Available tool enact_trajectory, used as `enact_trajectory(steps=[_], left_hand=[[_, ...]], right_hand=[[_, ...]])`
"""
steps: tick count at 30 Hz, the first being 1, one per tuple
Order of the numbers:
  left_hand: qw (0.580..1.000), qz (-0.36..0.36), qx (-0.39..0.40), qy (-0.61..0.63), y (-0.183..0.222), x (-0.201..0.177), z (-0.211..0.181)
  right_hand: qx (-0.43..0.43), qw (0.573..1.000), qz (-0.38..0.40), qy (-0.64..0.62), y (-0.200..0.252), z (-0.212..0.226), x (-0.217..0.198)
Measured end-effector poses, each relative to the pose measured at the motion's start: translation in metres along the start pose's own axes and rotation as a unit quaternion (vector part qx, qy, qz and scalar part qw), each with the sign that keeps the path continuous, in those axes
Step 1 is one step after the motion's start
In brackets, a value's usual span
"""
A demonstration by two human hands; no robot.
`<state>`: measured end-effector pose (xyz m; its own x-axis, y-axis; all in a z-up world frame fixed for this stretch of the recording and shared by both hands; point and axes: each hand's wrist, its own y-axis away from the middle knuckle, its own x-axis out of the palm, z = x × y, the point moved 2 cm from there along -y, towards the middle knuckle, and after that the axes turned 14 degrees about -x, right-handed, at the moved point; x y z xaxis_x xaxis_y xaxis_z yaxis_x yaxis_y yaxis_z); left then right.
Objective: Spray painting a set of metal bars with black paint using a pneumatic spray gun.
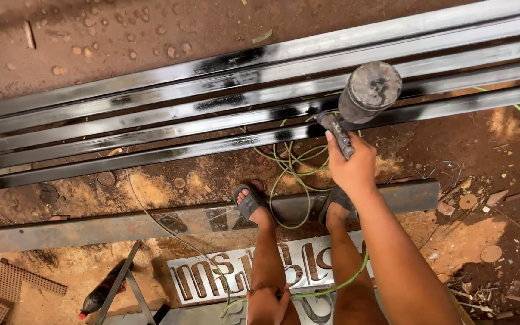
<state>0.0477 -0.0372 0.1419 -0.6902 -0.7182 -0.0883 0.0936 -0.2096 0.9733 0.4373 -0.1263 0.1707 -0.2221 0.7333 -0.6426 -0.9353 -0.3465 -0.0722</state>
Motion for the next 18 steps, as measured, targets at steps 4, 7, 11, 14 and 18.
enact_trajectory(steps=[4, 7, 11, 14, 18], left_hand=[[1.000, -0.011, 0.004, 0.010, 0.008, -0.001, -0.001], [1.000, -0.025, 0.005, 0.005, -0.004, 0.017, 0.005], [0.999, -0.033, 0.020, -0.001, -0.020, 0.029, 0.010], [0.998, -0.038, 0.036, -0.024, -0.018, 0.037, 0.010], [0.997, 0.031, 0.032, -0.058, 0.006, 0.019, -0.008]], right_hand=[[0.026, 0.999, -0.015, 0.022, 0.001, -0.016, -0.011], [0.031, 0.998, -0.035, 0.039, 0.004, -0.030, -0.021], [0.039, 0.997, -0.049, 0.044, 0.005, -0.044, -0.036], [0.039, 0.995, -0.067, 0.064, 0.010, -0.062, -0.044], [0.043, 0.994, -0.073, 0.072, 0.013, -0.075, -0.060]])
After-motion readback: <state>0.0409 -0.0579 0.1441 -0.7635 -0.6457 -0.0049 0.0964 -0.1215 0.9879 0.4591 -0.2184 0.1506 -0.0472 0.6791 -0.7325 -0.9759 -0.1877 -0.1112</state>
